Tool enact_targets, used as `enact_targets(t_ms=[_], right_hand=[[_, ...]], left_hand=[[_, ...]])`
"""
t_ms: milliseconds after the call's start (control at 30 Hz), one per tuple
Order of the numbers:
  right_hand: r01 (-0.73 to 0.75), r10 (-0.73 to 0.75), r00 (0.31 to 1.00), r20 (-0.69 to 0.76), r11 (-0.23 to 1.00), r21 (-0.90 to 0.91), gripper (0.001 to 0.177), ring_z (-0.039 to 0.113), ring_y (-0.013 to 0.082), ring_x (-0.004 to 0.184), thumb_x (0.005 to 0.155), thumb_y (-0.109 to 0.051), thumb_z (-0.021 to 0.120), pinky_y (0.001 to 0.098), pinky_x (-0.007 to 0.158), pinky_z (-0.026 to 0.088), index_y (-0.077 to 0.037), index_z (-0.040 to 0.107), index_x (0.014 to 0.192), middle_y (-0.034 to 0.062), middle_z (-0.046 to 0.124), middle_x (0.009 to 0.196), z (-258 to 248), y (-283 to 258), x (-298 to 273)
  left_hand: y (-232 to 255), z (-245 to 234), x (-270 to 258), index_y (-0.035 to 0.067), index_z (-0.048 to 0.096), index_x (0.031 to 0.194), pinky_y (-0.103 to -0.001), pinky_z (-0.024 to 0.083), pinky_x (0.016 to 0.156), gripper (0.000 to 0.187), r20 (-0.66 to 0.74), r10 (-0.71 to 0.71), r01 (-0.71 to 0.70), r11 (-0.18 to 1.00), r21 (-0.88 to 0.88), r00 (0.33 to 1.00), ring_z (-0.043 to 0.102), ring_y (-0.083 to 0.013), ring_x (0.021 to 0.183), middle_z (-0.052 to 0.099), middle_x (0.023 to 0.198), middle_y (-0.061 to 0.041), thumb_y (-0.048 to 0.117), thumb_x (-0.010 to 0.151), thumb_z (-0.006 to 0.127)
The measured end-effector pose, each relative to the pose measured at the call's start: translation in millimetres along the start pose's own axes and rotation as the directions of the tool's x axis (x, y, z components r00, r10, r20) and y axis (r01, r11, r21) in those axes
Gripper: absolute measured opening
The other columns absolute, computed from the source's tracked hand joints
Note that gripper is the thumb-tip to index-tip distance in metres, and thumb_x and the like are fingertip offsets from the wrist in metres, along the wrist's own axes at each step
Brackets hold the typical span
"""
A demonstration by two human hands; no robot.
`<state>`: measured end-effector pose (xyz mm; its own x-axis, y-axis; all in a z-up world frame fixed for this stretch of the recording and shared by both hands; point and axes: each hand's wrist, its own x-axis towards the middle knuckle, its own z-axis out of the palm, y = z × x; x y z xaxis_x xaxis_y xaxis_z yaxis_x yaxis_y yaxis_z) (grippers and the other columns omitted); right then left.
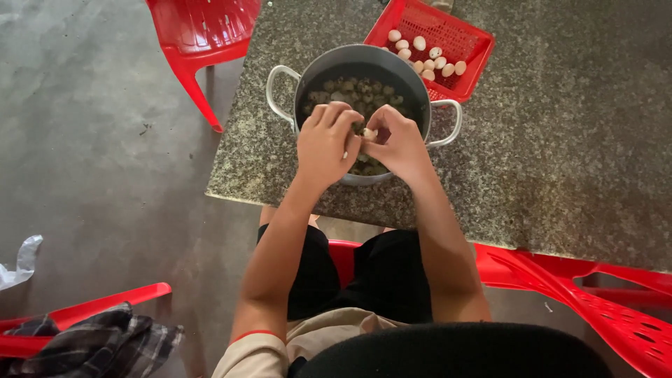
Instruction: The person is peeling boiled quail eggs by hand and placing them into a red plastic basket.
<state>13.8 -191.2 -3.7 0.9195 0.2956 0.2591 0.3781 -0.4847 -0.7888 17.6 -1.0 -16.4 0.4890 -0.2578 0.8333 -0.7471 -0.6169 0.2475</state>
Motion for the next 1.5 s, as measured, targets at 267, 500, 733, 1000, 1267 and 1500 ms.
enact_targets(t_ms=[267, 500, 733, 1000, 1267, 1500], right_hand=[[0.065, -0.066, 0.998, -0.004, 0.996, -0.065, 0.011, 0.065, 0.0252, 0.065, 0.097, -0.013, 0.067, 0.0405, 0.062, 0.054, -0.005, 0.062, 0.101, 0.0153, 0.066, 0.078, 2.8, 6.1, 0.4], [0.161, -0.165, 0.985, -0.057, 0.984, -0.074, 0.005, 0.068, 0.0311, 0.064, 0.092, 0.003, 0.062, 0.0394, 0.056, 0.056, 0.002, 0.060, 0.097, 0.0224, 0.066, 0.082, 4.6, 2.5, 1.1], [0.170, -0.165, 0.981, -0.104, 0.985, 0.038, 0.015, 0.076, 0.0350, 0.081, 0.088, 0.003, 0.071, 0.0391, 0.067, 0.062, -0.001, 0.066, 0.102, 0.0174, 0.063, 0.104, -1.3, -2.6, 2.2], [0.181, -0.170, 0.979, -0.115, 0.979, 0.092, 0.021, 0.075, 0.0285, 0.074, 0.090, 0.002, 0.079, 0.0315, 0.061, 0.060, 0.000, 0.071, 0.109, 0.0162, 0.066, 0.092, 0.1, 0.9, 0.3], [0.189, -0.189, 0.982, -0.008, 0.982, 0.000, 0.028, 0.072, 0.0415, 0.086, 0.088, 0.000, 0.075, 0.0451, 0.069, 0.059, -0.001, 0.072, 0.116, 0.0246, 0.069, 0.100, -3.0, -12.7, 3.3], [-0.149, 0.282, 0.867, 0.412, 0.934, -0.325, 0.020, 0.067, 0.0343, 0.072, 0.086, -0.001, 0.056, 0.0453, 0.061, 0.053, 0.000, 0.071, 0.099, 0.0206, 0.070, 0.087, 13.7, 22.7, 15.2]], left_hand=[[-3.8, -5.5, -2.6, 0.011, 0.073, 0.100, -0.033, 0.056, 0.084, 0.014, 0.142, 0.022, -0.014, 0.998, -0.057, 0.990, 0.068, -0.0223, 0.096, 0.068, 0.095, -0.004, 0.024, 0.101, 0.069], [0.2, -7.4, -6.9, 0.008, 0.072, 0.106, -0.042, 0.060, 0.079, 0.017, 0.228, -0.085, 0.106, 0.991, -0.084, 0.970, 0.072, -0.0300, 0.091, 0.068, 0.098, -0.008, 0.025, 0.103, 0.075], [-7.8, 2.9, -13.4, 0.016, 0.074, 0.112, -0.039, 0.062, 0.079, 0.017, 0.250, -0.185, 0.193, 0.981, -0.007, 0.950, 0.076, -0.0234, 0.092, 0.071, 0.105, -0.001, 0.031, 0.105, 0.071], [-0.6, -0.9, -11.0, 0.018, 0.063, 0.098, -0.038, 0.060, 0.072, 0.010, 0.127, -0.174, 0.186, 0.978, -0.091, 0.977, 0.072, -0.0230, 0.078, 0.065, 0.085, 0.002, 0.021, 0.103, 0.071], [4.9, -5.2, -5.4, 0.014, 0.062, 0.115, -0.037, 0.057, 0.067, 0.016, 0.082, -0.189, 0.192, 0.981, -0.025, 0.979, 0.065, -0.0227, 0.079, 0.062, 0.086, -0.002, 0.012, 0.100, 0.068], [5.4, 5.0, -10.5, 0.012, 0.062, 0.143, -0.039, 0.057, 0.079, 0.045, 0.154, -0.233, 0.183, 0.941, 0.283, 0.960, 0.063, -0.0294, 0.113, 0.063, 0.117, -0.011, 0.021, 0.099, 0.067]])
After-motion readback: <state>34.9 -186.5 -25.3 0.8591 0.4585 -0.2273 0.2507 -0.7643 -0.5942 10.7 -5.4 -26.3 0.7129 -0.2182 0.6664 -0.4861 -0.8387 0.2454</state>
